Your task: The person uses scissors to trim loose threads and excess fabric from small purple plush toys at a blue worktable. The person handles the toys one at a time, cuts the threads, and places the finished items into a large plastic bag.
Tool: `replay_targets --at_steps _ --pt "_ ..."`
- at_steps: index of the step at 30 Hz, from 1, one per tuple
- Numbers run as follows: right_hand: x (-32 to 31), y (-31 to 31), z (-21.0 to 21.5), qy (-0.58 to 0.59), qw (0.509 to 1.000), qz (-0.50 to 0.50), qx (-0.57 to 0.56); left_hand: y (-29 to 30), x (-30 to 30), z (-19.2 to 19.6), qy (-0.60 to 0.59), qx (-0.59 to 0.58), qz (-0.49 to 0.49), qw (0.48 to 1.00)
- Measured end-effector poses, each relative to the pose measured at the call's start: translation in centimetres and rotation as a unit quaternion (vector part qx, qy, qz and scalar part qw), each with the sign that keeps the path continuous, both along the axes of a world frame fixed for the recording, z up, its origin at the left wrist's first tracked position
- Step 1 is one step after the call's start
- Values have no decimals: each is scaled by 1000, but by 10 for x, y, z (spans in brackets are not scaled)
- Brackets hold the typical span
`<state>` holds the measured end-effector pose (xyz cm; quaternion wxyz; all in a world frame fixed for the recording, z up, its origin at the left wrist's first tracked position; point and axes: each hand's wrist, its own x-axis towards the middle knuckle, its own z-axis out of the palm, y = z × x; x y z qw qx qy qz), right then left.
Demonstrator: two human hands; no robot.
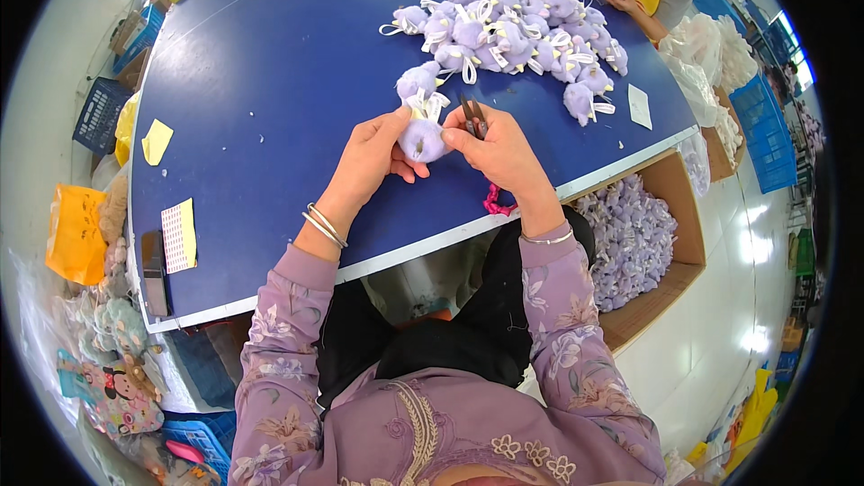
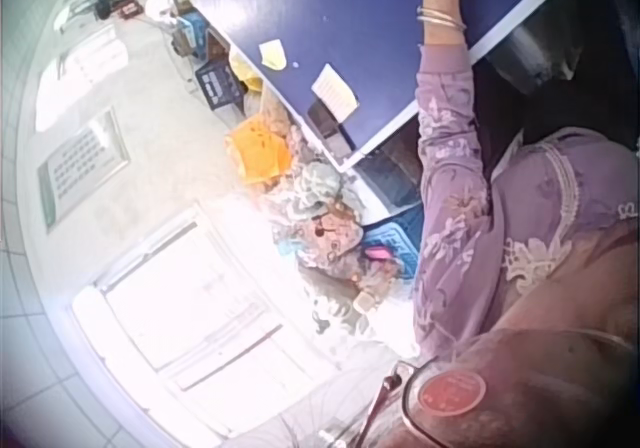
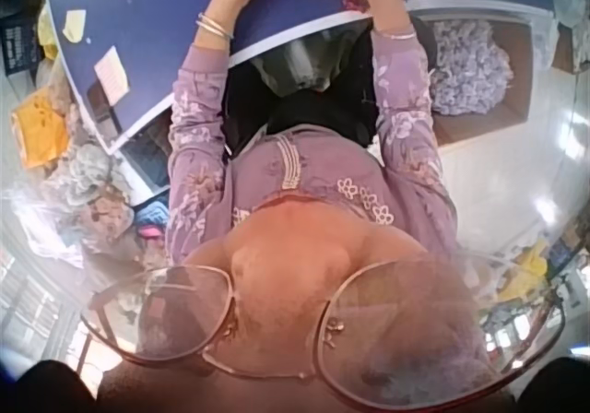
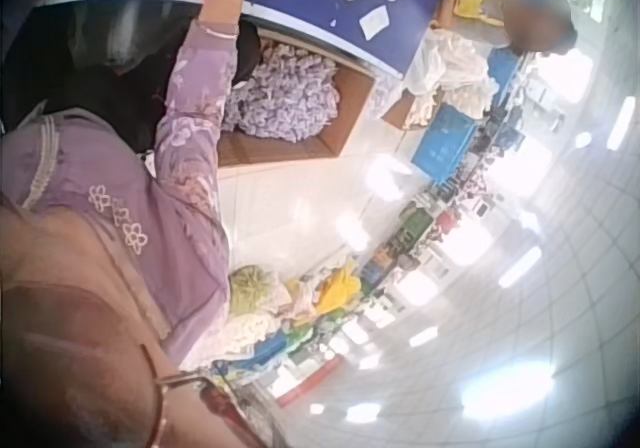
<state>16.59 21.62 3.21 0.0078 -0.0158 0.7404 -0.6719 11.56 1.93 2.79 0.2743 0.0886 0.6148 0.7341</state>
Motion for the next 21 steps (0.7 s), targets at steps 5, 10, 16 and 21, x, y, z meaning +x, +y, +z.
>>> replay_targets --at_steps 5,10,16,21 --pt "-1 70 -6 176 900 86 -388 -2 -17 -5 163 -20 123 979" --pt "-3 72 4 120 894 -35 -430 13 -38 -22 468 -268 98 836" --pt "-16 32 -6 32 986 -152 -56 32 -50 -25 480 -294 21 826" --pt "-14 24 -14 62 991 -116 26 36 -31 -22 387 -203 18 899"
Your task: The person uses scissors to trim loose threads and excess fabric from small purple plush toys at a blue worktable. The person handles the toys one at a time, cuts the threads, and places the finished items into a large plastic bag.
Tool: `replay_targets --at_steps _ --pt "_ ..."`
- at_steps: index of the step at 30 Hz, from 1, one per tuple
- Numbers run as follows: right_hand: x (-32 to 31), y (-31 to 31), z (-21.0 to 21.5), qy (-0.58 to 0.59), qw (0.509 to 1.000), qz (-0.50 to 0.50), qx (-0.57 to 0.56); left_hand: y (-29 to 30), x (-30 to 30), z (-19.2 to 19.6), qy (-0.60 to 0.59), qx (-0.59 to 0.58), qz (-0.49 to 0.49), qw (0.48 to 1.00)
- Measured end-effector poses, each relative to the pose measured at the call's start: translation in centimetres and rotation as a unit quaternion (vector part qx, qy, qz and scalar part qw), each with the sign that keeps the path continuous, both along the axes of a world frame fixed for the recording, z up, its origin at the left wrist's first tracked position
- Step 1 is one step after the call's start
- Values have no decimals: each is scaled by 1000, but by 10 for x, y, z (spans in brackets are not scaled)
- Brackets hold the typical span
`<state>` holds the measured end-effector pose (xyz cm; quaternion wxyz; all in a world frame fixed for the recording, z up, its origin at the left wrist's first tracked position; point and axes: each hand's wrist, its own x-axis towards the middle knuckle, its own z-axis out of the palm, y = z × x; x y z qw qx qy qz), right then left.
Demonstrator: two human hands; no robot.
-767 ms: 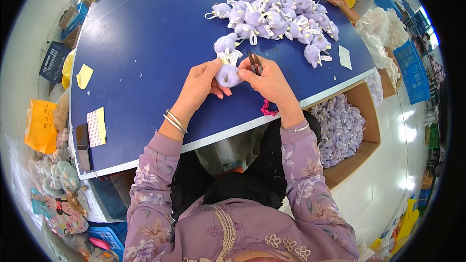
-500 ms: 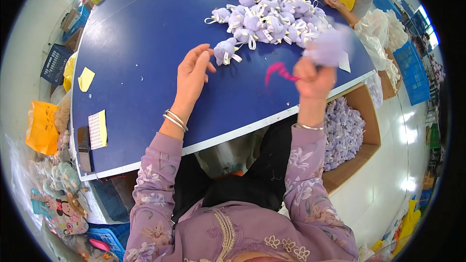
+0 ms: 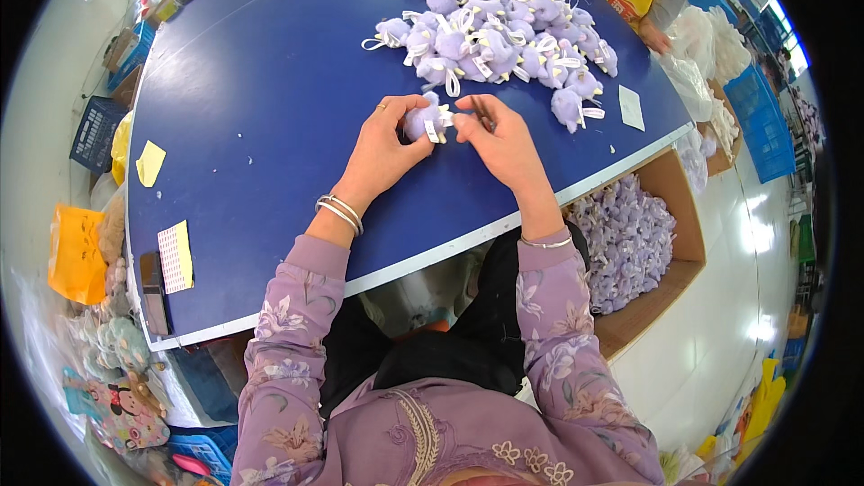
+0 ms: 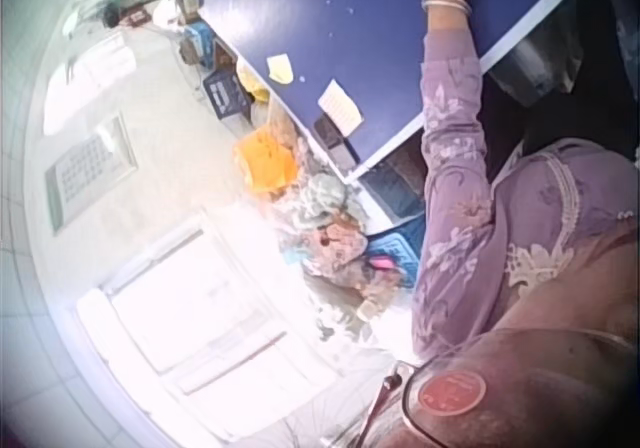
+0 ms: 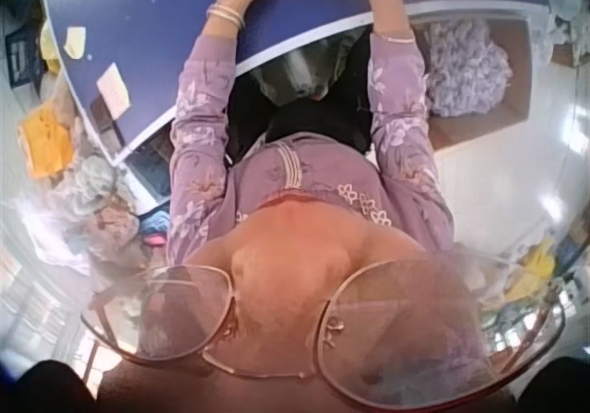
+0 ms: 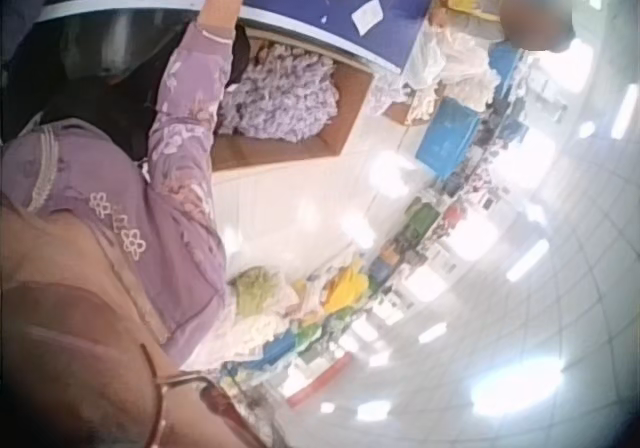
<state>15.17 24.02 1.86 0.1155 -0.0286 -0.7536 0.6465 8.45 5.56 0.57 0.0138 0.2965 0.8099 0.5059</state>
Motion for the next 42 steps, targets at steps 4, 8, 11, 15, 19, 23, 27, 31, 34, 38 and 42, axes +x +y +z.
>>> replay_targets --at_steps 4,8,11,15,19,23,27,31,34,38,42 --pt "0 -7 -1 -27 999 18 26 4 13 8 -40 28 -20 999" --pt "1 -11 3 -7 999 33 9 7 15 0 -93 126 -29 987" --pt "3 -13 2 38 999 38 -2 9 14 -2 -171 206 -32 963" --pt "4 -15 2 30 999 26 -14 2 8 -1 -224 227 -24 948" --pt "5 -18 6 27 999 38 9 3 11 3 -257 252 -14 933" --pt "2 -19 0 18 999 24 -16 2 13 5 -311 241 -31 919" --pt "2 -13 -2 -6 999 11 -49 -5 9 9 -397 278 -122 866" --pt "-1 -9 -3 -74 982 -38 -170 -2 17 20 -249 177 -197 932" --pt "3 -6 -3 -107 968 -1 -226 1 25 23 -255 158 -220 928" --pt "3 -2 -6 -135 925 64 -348 5 32 23 -168 148 -191 956" --pt "4 0 -3 -127 963 17 -236 7 36 23 -164 163 -161 959"
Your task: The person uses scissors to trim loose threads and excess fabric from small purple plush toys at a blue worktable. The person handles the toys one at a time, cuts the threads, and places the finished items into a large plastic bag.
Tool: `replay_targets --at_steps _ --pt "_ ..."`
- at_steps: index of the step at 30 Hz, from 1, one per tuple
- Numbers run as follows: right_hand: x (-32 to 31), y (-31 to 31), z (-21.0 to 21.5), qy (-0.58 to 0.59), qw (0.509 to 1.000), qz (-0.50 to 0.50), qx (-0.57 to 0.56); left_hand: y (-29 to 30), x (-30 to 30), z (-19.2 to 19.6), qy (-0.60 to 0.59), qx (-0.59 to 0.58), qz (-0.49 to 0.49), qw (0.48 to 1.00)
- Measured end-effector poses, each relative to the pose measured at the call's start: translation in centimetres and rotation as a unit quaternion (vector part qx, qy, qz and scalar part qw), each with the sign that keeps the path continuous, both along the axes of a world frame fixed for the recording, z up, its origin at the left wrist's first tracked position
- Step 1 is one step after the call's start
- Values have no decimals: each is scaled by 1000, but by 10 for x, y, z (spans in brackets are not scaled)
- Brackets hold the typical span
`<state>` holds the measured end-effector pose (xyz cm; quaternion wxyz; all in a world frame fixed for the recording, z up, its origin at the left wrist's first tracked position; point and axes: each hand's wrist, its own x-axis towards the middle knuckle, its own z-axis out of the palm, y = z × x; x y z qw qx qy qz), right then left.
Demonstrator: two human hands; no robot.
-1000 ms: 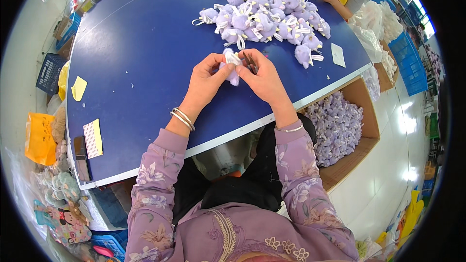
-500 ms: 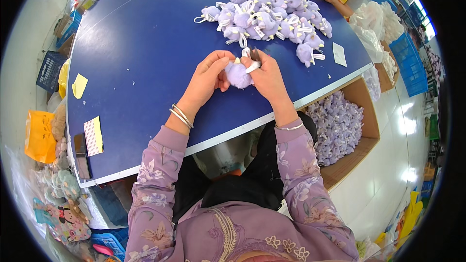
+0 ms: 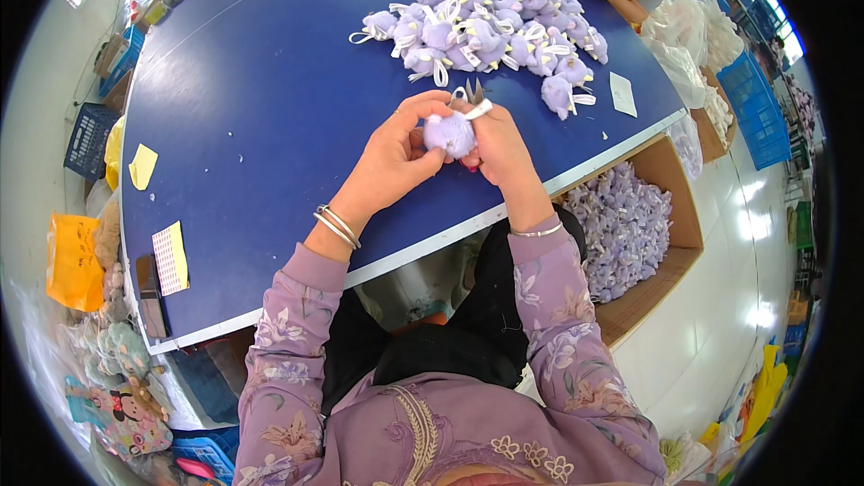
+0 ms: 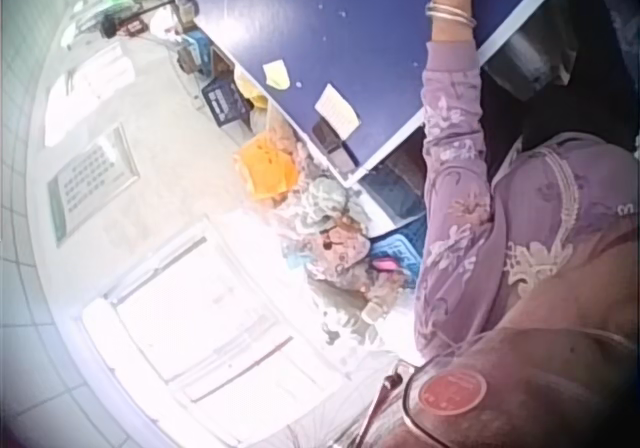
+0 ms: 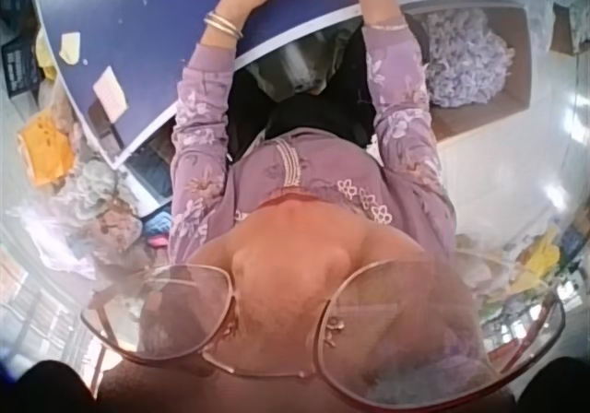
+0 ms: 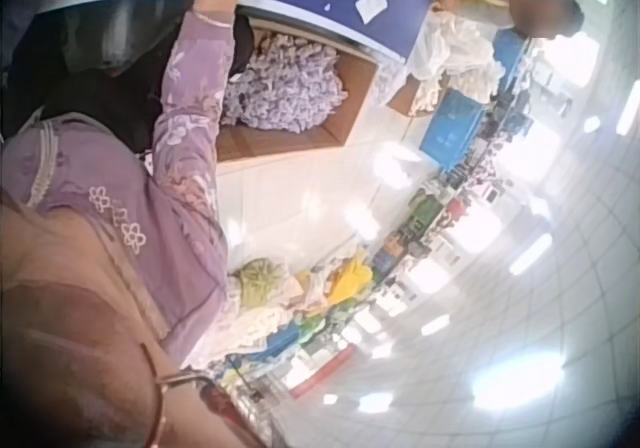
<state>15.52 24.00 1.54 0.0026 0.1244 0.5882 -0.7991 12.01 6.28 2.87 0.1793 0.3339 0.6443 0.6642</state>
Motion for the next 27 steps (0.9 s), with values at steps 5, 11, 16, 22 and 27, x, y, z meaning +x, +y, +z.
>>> replay_targets --at_steps 5,11,16,22,27 --pt "-4 -9 -2 130 952 -149 233 1 -3 3 -87 -6 71 994" --pt "9 -14 13 226 942 -82 233 0 -11 -2 -64 8 145 987" --pt "5 -20 3 257 919 -74 291 -1 -12 -2 -81 11 146 986" --pt "6 -21 1 270 906 -86 313 -3 -13 -2 -81 -5 145 986" --pt "5 -17 -1 252 908 -85 323 -1 -8 1 -61 -45 148 986"
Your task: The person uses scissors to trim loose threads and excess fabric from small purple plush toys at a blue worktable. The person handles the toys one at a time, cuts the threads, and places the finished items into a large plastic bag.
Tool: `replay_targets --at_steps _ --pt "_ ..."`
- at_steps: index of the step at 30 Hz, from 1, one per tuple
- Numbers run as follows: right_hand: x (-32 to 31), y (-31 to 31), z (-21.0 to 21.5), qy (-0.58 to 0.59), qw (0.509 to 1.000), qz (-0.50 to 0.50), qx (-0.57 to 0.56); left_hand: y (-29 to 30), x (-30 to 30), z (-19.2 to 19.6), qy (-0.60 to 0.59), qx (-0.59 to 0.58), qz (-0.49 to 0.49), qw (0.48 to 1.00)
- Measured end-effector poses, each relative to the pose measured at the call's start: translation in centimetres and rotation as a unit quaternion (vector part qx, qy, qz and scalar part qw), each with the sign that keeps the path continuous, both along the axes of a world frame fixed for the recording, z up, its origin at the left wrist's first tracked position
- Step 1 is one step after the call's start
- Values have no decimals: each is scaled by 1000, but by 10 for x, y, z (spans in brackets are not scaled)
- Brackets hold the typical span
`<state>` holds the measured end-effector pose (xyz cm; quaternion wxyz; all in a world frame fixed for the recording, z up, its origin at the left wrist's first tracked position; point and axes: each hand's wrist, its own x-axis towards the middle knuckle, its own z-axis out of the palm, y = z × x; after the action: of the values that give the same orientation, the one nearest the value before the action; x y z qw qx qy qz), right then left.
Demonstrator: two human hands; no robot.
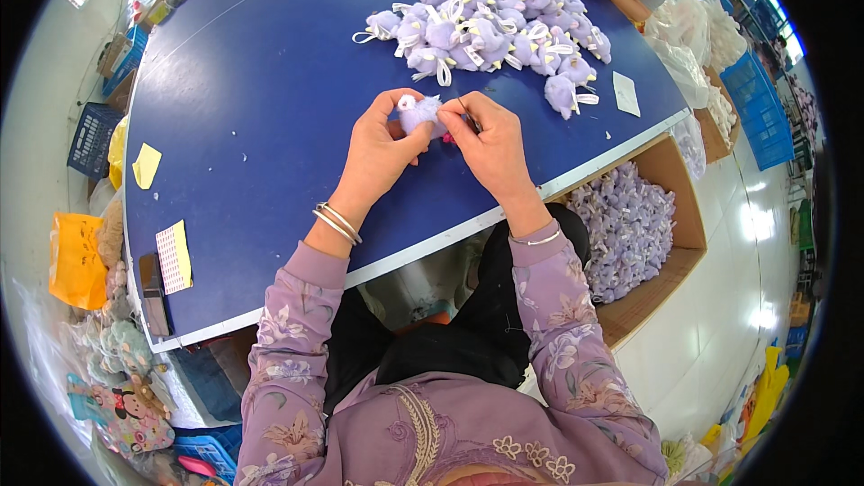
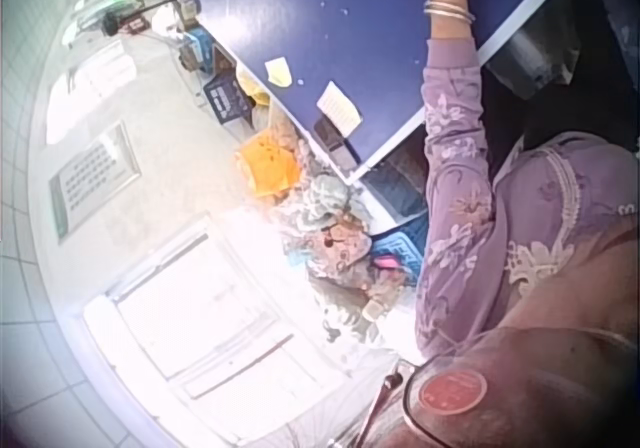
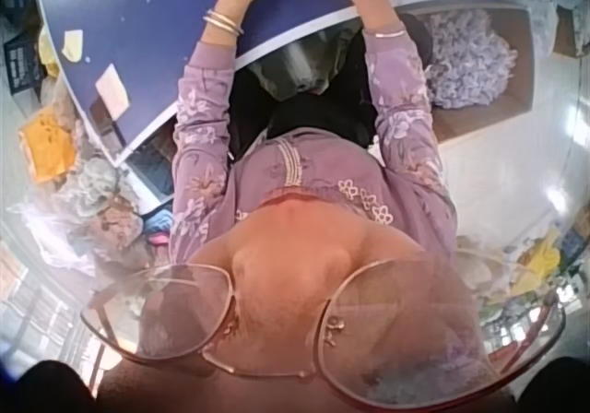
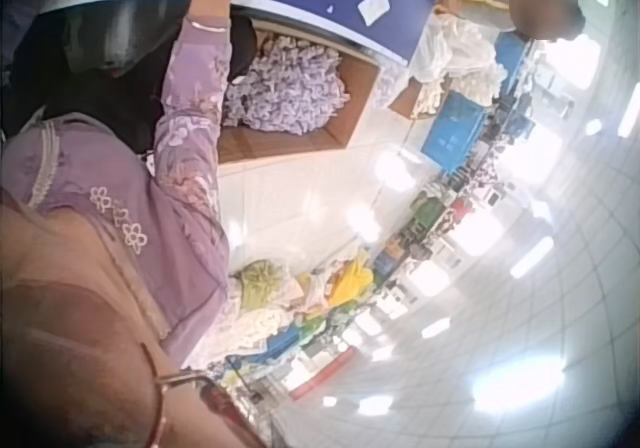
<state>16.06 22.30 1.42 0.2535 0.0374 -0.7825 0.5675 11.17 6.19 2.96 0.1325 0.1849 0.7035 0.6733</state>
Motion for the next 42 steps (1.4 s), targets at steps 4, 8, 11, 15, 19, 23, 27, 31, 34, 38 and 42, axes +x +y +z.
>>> replay_targets --at_steps 4,8,11,15,19,23,27,31,34,38,42 --pt "3 3 6 -49 996 29 -66 2 5 4 28 -27 13 999" --pt "8 6 16 -86 981 59 -163 2 1 -1 37 -28 21 999" --pt "6 7 13 -104 971 62 -207 1 3 1 19 -31 17 999" --pt "6 6 14 -134 946 128 -266 1 0 -8 96 -50 43 993" --pt "3 11 9 -122 918 168 -338 2 1 -3 76 -40 41 995" --pt "0 16 11 -74 927 78 -358 0 0 3 22 -3 41 999" --pt "3 28 17 -134 951 85 -264 -4 -5 4 -5 26 58 998" --pt "11 21 13 -162 977 135 -17 -4 -6 0 18 22 73 997" --pt "13 19 17 -167 975 145 25 -2 -5 -3 42 20 79 996" --pt "13 14 13 -121 983 139 -7 -2 -4 -4 33 12 69 997" --pt "11 17 14 -149 978 129 70 0 0 -2 48 0 70 996"
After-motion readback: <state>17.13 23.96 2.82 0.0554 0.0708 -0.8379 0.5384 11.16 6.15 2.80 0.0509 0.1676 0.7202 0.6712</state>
